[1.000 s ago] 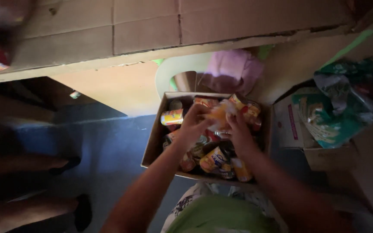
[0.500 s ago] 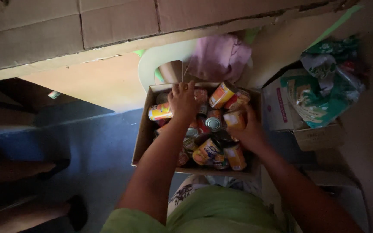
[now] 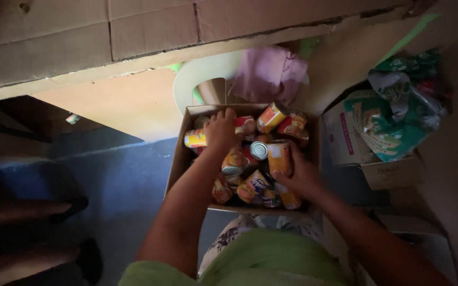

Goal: The recorder is taking canned goods out of a box and arranging them neatly on a store shelf.

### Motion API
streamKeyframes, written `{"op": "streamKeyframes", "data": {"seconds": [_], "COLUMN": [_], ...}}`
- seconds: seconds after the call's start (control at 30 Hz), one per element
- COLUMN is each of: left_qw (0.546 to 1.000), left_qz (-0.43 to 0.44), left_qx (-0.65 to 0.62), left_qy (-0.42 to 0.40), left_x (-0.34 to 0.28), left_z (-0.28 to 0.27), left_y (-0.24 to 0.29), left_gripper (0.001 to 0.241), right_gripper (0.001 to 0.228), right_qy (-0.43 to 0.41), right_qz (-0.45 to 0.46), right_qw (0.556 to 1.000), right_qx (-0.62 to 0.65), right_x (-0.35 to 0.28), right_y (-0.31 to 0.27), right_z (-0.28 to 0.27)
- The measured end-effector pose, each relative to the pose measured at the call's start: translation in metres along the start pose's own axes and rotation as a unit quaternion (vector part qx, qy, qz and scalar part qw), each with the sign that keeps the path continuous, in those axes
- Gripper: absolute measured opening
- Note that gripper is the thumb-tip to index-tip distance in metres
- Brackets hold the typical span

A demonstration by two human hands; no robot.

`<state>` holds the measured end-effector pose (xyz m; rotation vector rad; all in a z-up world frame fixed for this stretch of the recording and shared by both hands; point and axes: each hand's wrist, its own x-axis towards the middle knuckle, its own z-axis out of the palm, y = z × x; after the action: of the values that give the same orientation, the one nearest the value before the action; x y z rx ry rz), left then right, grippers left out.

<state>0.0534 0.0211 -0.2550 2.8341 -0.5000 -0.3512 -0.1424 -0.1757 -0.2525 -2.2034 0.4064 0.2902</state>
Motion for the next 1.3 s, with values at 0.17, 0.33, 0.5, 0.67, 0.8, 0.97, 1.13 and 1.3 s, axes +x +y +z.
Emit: {"op": "streamKeyframes", "data": {"seconds": [0.17,0.33,0.5,0.67,0.8,0.97,1.13,1.3], "left_qw": [0.984,0.931,0.866,0.842,0.74,0.755,0.741,0.772], "left_qz": [0.042,0.036,-0.016,-0.029,-0.148,-0.146,-0.147,-0.112], "left_qx": [-0.116,-0.303,-0.47,-0.498,-0.64,-0.619,-0.636,-0.606], "left_qy": [0.128,0.201,0.172,0.204,0.143,0.158,0.155,0.152], "left_x": [-0.018,-0.034,-0.055,-0.075,-0.089,-0.093,-0.091,-0.077], "left_z": [-0.014,-0.04,-0.064,-0.055,-0.066,-0.047,-0.046,-0.038], "left_y": [-0.007,-0.003,-0.001,-0.026,-0.046,-0.063,-0.042,-0.022], "left_gripper": [0.055,0.068,0.075,0.074,0.071,0.069,0.074,0.073], "right_gripper": [0.078,0.055,0.049,0.073,0.091,0.1,0.123,0.122], "right_qy": [0.069,0.168,0.178,0.174,0.197,0.248,0.306,0.243], "right_qz": [-0.133,-0.134,-0.023,-0.04,-0.032,0.002,-0.075,-0.12], "right_qw": [0.989,0.975,0.965,0.98,0.971,0.965,0.945,0.93], "right_qx": [-0.016,0.062,0.192,0.084,0.134,0.081,0.084,0.249], "right_x": [0.008,0.046,0.107,0.163,0.145,0.108,0.103,0.079], "right_y": [0.03,0.022,0.052,0.102,0.066,0.025,0.043,-0.006], "right_z": [0.008,-0.013,-0.01,0.032,0.021,0.001,0.005,-0.019]}}
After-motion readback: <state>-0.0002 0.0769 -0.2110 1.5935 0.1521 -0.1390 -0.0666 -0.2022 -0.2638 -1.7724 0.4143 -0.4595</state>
